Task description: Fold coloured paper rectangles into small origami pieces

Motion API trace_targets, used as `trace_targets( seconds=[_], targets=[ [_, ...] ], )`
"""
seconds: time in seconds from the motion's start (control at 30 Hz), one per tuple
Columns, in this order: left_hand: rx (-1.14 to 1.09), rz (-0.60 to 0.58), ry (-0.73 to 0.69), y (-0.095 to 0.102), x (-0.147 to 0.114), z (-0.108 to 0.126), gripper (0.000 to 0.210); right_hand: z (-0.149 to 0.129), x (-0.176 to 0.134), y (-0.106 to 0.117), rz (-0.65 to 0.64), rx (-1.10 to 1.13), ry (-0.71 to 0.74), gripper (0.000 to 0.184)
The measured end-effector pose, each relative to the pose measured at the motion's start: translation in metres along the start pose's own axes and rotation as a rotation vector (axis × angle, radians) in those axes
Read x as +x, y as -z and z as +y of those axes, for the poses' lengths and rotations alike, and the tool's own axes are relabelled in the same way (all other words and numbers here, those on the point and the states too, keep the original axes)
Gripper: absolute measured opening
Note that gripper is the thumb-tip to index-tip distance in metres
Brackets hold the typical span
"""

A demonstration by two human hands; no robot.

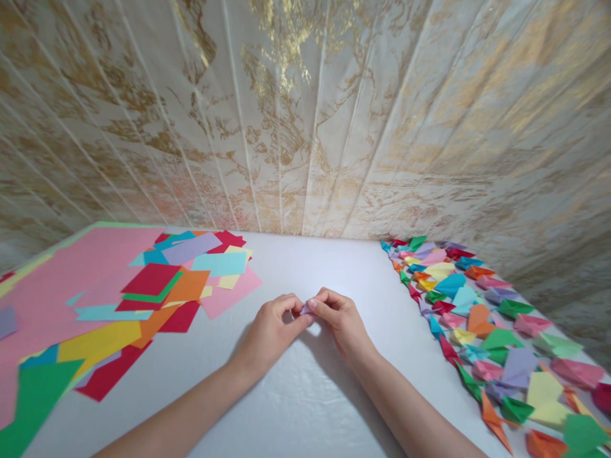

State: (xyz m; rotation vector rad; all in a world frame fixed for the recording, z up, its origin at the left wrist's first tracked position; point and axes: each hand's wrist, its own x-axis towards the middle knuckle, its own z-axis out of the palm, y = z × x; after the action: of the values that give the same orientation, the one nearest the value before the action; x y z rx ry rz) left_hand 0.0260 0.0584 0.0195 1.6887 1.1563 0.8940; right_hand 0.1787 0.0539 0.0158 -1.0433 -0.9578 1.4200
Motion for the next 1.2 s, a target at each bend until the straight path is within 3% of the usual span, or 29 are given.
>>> trace_targets(
  seconds=[0.37, 0.53, 0.7, 1.0, 1.2],
  targets=[
    [0.028, -0.017, 0.009, -0.005, -0.003, 0.004, 0.021, 0.004, -0.001, 0.001, -0.026, -0.019, -0.009, 0.03],
    [0.037, 0.01, 0.008, 0.003, -0.001, 0.003, 0.026, 0.001, -0.002, 0.0, -0.062, -0.024, 0.027, 0.028],
    [0.022, 0.014, 0.014, 0.011, 0.005, -0.005, 0.028, 0.0, -0.002, 0.0, -0.034, -0.05, 0.177, 0.023],
    [0.13, 0.016, -0.118, 0.017, 0.008, -0.002, 0.027, 0.002, 0.001, 0.006, -0.059, -0.2, 0.268, 0.009],
    [0.202, 0.04, -0.181, 0.018, 0.007, -0.001, 0.012, -0.007, -0.003, 0.005, -0.111, -0.476, 0.343, 0.005]
  ],
)
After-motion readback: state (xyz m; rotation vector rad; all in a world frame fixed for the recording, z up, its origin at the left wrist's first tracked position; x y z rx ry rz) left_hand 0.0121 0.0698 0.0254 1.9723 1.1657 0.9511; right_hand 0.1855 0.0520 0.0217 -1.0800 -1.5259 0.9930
